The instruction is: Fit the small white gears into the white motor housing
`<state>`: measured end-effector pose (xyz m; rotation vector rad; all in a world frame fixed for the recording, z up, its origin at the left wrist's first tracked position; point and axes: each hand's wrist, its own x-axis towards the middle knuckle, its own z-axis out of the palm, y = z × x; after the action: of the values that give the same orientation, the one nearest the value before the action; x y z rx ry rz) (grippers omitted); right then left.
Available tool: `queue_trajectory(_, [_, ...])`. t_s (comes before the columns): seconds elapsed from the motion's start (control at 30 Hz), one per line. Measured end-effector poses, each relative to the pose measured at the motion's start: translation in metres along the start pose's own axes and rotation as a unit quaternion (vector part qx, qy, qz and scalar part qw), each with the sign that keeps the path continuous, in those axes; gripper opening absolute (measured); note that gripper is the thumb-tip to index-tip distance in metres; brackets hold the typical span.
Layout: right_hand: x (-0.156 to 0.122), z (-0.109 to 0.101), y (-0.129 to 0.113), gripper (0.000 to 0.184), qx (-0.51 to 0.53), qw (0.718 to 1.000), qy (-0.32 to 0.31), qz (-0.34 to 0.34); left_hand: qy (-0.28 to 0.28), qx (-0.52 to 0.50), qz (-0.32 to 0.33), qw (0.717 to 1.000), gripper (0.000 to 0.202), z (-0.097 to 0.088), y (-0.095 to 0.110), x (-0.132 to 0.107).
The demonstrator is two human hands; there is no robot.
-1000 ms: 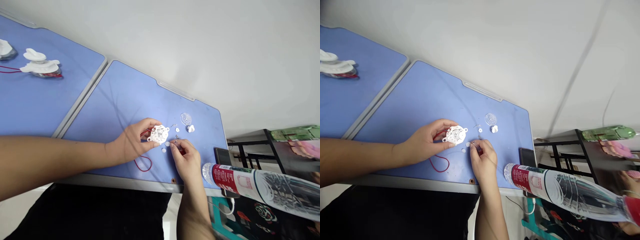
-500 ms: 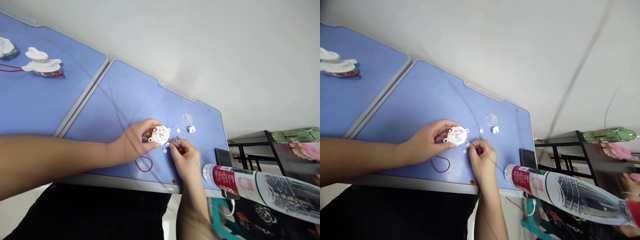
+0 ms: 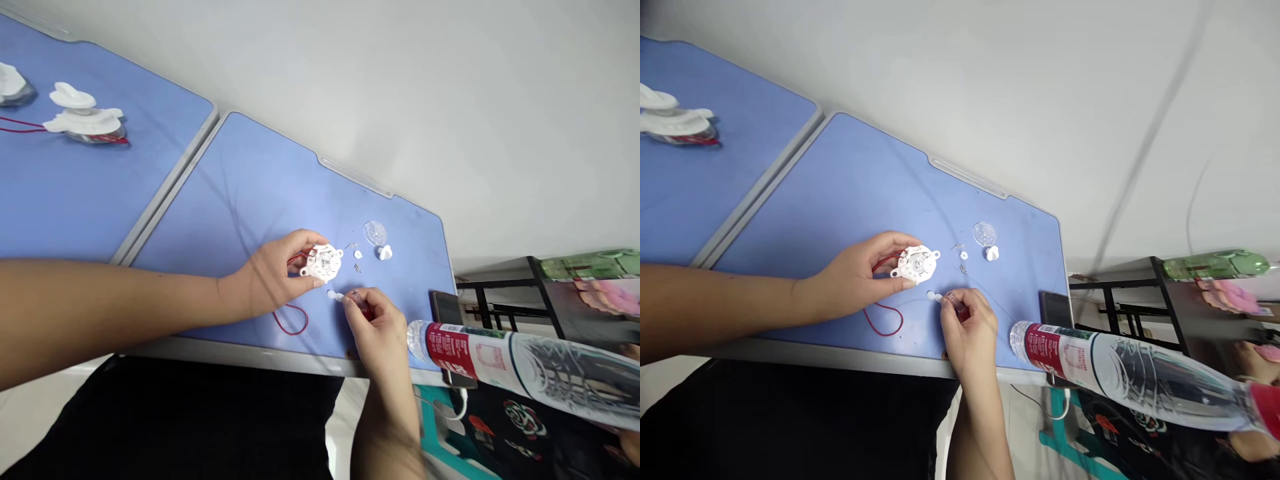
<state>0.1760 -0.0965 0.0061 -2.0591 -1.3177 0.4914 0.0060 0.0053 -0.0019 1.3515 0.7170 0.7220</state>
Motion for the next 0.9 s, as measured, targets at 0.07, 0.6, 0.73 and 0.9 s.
queue_trajectory(0.07, [-0.0024,0.0009,-0.0004,0.020,0.003,1.000,0.004,0.002,-0.002,0.002,0.005,1.000,0.041,-0.0001,-0.0004,-0.0002])
queue_trajectory(0.6, [-0.0034,0.0018,-0.0016,0.022,0.002,1.000,-0.003,0.015,-0.009,-0.005,0.003,1.000,0.041,-0.0003,-0.0016,-0.0004])
queue_trajectory(0.73, [-0.0036,0.0019,-0.0015,0.023,0.001,1.000,-0.004,0.021,-0.006,0.002,0.000,1.000,0.042,-0.0001,-0.0014,-0.0005])
queue_trajectory(0.9, [-0.0037,0.0022,-0.0006,0.025,-0.002,1.000,-0.003,0.024,-0.005,0.001,0.000,1.000,0.042,0.0006,-0.0013,-0.0008])
